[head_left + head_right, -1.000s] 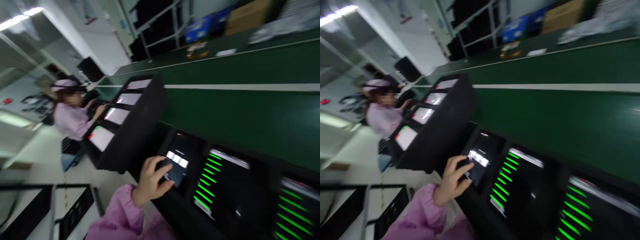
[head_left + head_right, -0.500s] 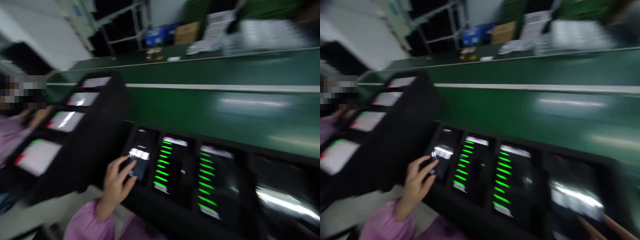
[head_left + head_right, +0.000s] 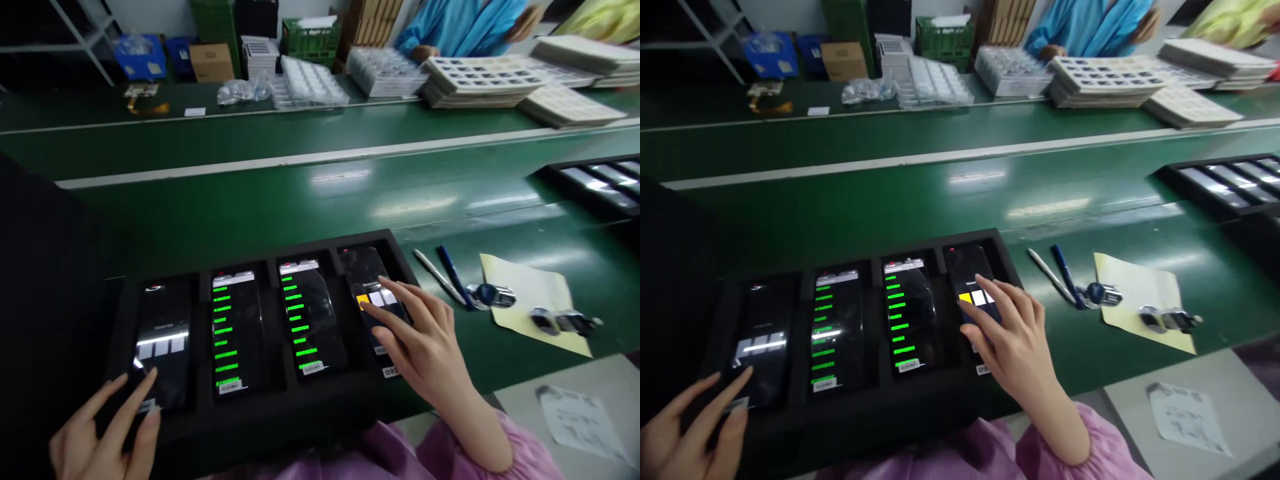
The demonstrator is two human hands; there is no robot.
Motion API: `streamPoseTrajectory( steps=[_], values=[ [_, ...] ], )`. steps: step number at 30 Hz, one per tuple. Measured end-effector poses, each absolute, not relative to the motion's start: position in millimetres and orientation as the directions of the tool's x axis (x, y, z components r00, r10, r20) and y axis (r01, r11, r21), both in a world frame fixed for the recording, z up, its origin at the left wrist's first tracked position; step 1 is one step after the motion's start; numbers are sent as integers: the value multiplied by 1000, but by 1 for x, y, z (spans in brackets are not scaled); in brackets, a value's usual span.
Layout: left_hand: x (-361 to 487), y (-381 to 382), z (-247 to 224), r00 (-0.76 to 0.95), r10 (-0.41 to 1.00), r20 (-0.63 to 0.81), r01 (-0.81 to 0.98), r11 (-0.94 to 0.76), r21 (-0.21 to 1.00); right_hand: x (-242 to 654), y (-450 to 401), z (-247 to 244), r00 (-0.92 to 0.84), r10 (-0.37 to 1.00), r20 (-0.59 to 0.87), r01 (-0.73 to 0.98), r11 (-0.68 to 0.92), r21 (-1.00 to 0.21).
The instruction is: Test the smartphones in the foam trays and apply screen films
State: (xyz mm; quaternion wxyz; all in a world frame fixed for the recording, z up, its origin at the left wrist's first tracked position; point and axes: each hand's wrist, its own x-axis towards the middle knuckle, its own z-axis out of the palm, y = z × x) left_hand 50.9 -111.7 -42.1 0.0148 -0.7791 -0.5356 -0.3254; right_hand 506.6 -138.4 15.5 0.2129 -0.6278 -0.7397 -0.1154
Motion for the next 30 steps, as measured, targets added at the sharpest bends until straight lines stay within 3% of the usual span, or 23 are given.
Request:
streamPoseTrajectory(
  steps=[3, 7, 11, 16, 21, 25, 30],
  values=[
    [66, -111, -29, 244, 794, 557, 888, -414, 200, 485, -125, 21, -225, 859, 460, 936, 321, -142],
    [66, -108, -30, 246, 804, 541, 891, -407, 201, 464, -109, 24, -289, 863, 414, 922, 367, -122],
    [64, -107, -26, 283, 792, 541, 889, -428, 162, 466, -115, 20, -291, 829, 478, 906, 399, -142],
    [74, -97, -5, 320, 809, 493, 907, -412, 87, 477, -127, 4, -332, 798, 503, 857, 478, -191],
    [90, -82, 10, 382, 851, 362, 913, -407, -6, 475, -128, -5, -365, 786, 500, 853, 497, -159],
    [109, -81, 15, 425, 811, 402, 881, -473, 25, 473, -128, -5, -378, 782, 495, 852, 503, -145],
    [138, -78, 19, 495, 812, 309, 842, -536, 61, 473, -130, -3, -378, 791, 481, 859, 494, -136]
  ],
)
